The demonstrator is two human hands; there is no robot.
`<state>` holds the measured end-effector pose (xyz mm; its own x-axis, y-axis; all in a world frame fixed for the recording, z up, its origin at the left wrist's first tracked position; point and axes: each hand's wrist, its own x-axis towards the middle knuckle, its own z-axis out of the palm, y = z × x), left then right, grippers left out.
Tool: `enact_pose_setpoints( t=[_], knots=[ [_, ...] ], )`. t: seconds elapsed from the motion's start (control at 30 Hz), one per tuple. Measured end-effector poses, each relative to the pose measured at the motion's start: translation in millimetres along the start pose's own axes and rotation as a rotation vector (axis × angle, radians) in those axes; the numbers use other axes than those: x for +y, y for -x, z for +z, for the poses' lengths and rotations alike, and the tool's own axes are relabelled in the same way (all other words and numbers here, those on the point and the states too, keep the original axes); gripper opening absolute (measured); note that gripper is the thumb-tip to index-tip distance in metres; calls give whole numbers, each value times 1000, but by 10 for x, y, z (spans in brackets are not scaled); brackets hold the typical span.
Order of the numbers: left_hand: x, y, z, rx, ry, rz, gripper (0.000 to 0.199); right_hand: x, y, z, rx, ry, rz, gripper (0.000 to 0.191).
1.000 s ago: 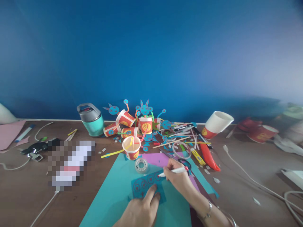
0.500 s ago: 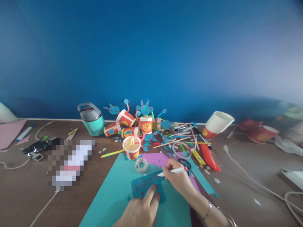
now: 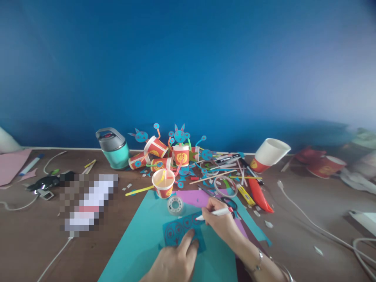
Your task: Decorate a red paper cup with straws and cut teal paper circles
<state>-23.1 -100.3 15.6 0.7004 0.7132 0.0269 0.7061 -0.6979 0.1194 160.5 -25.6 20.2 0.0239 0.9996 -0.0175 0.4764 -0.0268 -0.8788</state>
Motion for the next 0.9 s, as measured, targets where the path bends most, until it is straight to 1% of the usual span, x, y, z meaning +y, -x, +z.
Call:
enact_pose_setpoints(
  t=[0.07,0.2,0.43,0.67,0.8,0.9],
  knots=[
    [-1,-2,1,4,-3,1,42,-10,5,-1,-7,-3,0,22],
    [2,-5,-10,6,-14,0,41,-7,6,-8,25,13,-29,21],
    [-2,-5,0,1,7,0,43,15,-1,-9,25,13,-30,20],
    [-1,-9,-11,-14,5,6,43,22,-1,-6,12,-15,-1,20],
    [-3,-12,-15,-14,3,12,42,-29,1,-54,-8,-115,42,19],
    [-11,-8,-20,-9,7,3,43,-112,17,-110,37,-254,67,21]
  ],
)
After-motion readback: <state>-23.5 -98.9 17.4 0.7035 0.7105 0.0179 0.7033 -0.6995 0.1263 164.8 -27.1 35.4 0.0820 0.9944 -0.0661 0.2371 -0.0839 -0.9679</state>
